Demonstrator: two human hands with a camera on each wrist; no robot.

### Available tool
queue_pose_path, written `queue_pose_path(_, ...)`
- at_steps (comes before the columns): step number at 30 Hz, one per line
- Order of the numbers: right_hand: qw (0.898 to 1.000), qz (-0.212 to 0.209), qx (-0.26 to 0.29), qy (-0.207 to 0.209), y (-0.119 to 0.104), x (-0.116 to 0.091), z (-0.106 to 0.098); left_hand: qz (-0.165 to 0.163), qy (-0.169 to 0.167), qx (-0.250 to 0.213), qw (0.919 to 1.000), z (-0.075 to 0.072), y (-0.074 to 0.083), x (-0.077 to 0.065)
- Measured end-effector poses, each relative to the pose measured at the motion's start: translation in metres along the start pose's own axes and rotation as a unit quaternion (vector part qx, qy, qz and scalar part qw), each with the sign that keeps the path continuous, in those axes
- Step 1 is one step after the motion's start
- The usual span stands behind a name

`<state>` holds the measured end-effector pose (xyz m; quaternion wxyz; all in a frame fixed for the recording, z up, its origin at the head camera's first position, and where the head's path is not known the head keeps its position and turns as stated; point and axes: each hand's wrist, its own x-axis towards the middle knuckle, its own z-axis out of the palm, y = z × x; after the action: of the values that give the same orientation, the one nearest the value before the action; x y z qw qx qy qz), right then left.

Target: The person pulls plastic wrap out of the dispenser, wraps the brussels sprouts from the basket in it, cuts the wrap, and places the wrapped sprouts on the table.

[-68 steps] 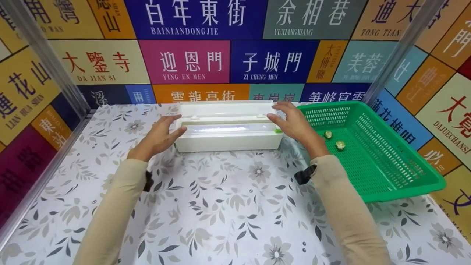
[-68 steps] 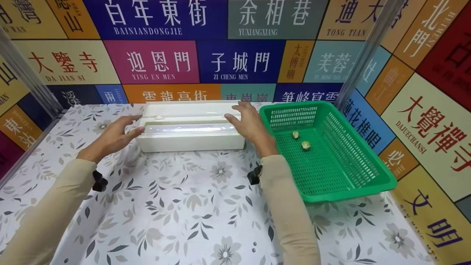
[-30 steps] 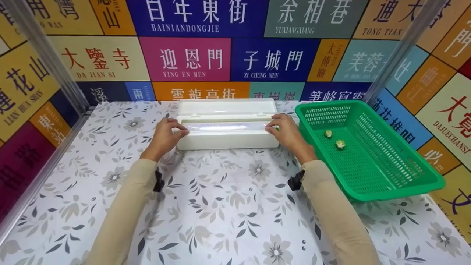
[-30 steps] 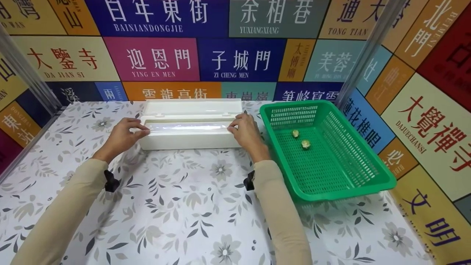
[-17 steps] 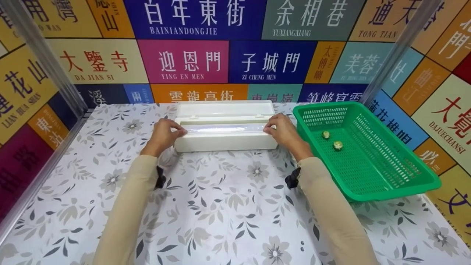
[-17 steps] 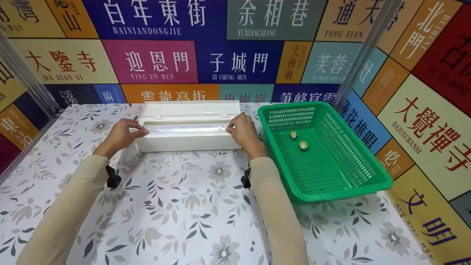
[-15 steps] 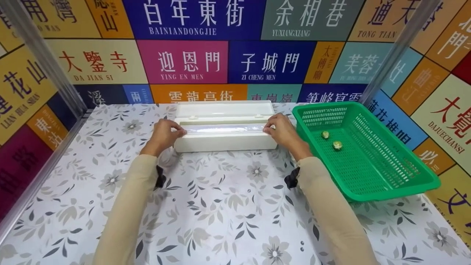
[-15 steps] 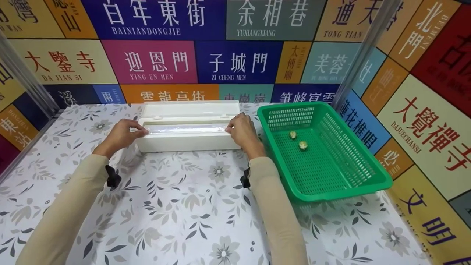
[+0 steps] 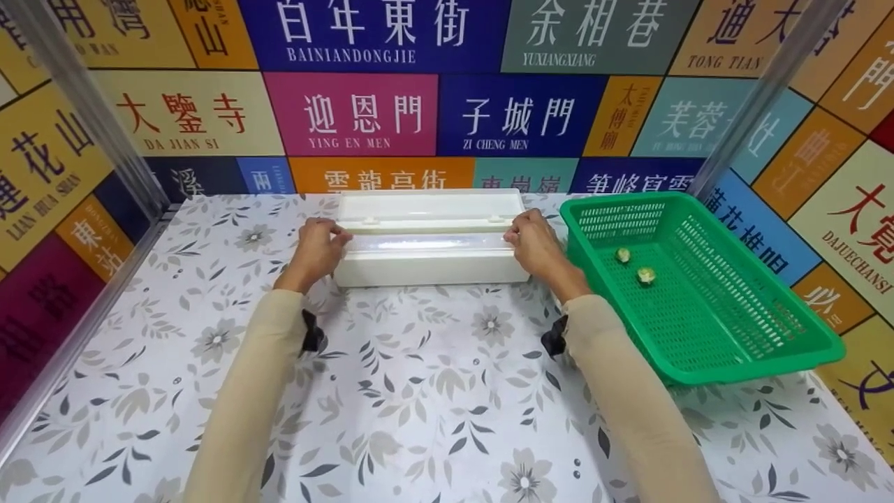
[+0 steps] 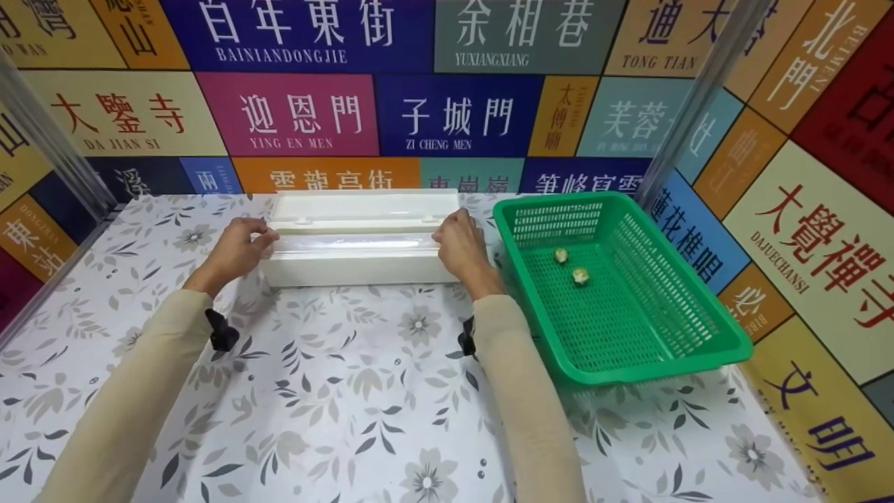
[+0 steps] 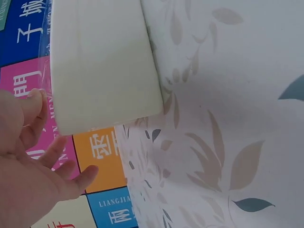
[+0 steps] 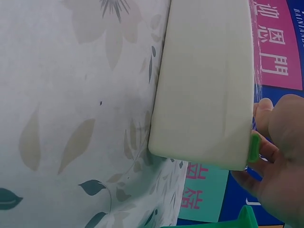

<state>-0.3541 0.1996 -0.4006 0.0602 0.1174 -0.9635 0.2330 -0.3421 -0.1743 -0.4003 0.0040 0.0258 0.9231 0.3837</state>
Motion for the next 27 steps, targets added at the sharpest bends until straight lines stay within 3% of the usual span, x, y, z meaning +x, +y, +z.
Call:
queue_pose_path(7,0.999,0.019,0.037,0.005,-0.002,0.001,-0.006,0.031,0.023,-0.027,0.9989,0.001,0.001,0.003)
queue_pose_path(16,0.987,0.070,0.147,-0.008,-0.001,0.006,-0.012,0.010,0.011,-0.080,0.9967,-0.005,0.003,0.003)
queue_pose_path(21,0.983,0.081,0.163,-0.007,0.000,0.011,-0.014,0.007,0.009,-0.134,0.9909,-0.004,0.002,0.004)
queue_pose_path(27,0.978,0.086,0.191,-0.012,-0.001,0.014,-0.017,0.006,0.010,-0.166,0.9860,-0.005,0.002,0.006)
